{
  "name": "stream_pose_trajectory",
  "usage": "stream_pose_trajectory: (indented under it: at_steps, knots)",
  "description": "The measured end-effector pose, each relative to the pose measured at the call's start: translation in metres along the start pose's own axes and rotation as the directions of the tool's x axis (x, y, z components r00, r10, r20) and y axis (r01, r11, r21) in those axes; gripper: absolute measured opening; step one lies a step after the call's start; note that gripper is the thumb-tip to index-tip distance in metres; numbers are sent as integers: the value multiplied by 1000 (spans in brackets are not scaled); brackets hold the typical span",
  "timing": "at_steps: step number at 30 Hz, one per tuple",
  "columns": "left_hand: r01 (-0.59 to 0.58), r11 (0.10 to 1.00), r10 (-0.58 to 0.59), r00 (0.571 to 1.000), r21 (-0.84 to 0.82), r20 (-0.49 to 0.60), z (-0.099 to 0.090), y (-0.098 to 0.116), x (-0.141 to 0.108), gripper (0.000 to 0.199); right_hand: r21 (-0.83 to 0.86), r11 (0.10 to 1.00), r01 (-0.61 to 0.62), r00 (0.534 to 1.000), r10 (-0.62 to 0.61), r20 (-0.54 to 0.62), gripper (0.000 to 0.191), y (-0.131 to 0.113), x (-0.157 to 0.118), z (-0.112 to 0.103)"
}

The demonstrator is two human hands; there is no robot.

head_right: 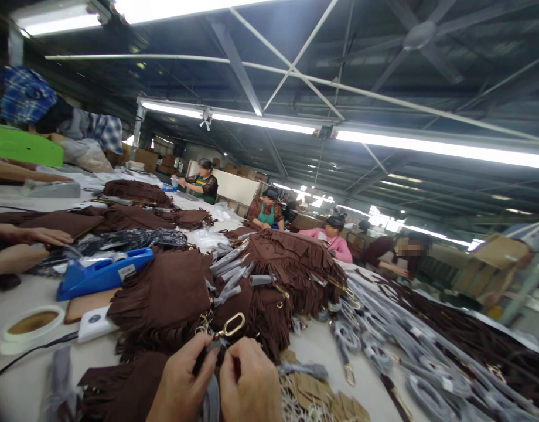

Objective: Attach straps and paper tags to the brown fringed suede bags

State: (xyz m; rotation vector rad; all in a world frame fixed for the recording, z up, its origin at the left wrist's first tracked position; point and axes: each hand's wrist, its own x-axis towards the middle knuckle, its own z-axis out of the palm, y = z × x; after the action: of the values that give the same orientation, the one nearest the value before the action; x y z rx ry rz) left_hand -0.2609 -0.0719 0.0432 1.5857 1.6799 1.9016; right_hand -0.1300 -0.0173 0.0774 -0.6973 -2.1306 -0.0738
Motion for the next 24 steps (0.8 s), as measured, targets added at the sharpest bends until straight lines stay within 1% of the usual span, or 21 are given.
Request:
stream_pose_trajectory:
  at_steps: [5,9,12,13,14,15,17,18,19,21,24]
  knots:
    - [34,999,-34,999,5,9,2,3,-2,20,16,997,-71,998,70,5,20,-4,-2,-2]
    - [-19,998,22,999,-65,41,5,6,-7,19,78,994,-81,997,81,3,21,-7,1,-2]
    - [-49,985,62,995,-163,77,2,9,-7,16,150,984,-99,995,99,4,20,-6,2,-3]
    - [-31,978,52,994,-207,96,1,10,-6,16,169,980,-107,994,106,12,20,-5,2,-3]
    - [12,966,23,991,-259,131,-1,12,-4,17,182,976,-117,993,115,21,20,-4,1,-3]
    - [80,947,-26,984,-312,174,-2,13,-1,20,188,974,-129,992,126,29,20,-3,-1,-4]
    - [237,890,-148,958,-389,246,-2,15,5,28,188,971,-149,989,143,42,22,-1,-3,-5]
    - [290,864,-197,947,-411,256,0,16,8,31,184,970,-157,987,151,46,22,0,-4,-6]
    - [319,849,-230,941,-422,249,1,17,11,33,180,970,-164,986,159,46,23,0,-5,-7]
    - [324,854,-251,942,-407,223,6,19,16,33,179,968,-175,984,170,42,23,-1,-5,-8]
    - [270,911,-200,950,-312,239,9,23,21,34,191,965,-177,984,180,2,26,-3,-3,-12]
